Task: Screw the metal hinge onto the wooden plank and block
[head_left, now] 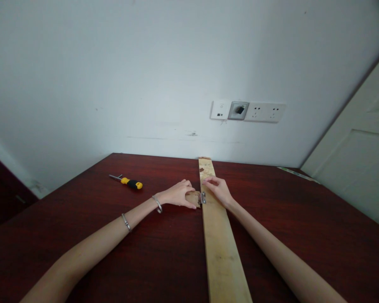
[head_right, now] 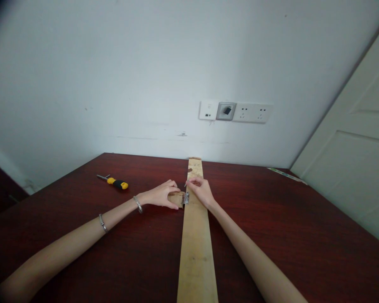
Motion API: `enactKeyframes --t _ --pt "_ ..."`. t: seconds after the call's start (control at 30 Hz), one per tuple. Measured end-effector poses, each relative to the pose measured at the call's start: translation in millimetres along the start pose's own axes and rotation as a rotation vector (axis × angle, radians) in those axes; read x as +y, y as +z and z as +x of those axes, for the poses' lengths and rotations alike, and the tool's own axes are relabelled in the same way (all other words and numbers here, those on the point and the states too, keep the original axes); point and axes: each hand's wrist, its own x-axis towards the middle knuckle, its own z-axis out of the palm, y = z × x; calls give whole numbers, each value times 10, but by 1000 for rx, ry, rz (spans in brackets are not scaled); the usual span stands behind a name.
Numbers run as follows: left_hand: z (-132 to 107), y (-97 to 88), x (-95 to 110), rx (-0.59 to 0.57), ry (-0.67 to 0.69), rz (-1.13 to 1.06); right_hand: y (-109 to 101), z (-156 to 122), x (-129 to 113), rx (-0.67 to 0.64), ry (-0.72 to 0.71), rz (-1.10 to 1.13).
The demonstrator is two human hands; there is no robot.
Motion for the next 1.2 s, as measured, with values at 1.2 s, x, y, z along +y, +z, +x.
enactKeyframes --t 1.2 --pt "-8 -66 107 34 28 56 -30 -61 24 -283 -262 -362"
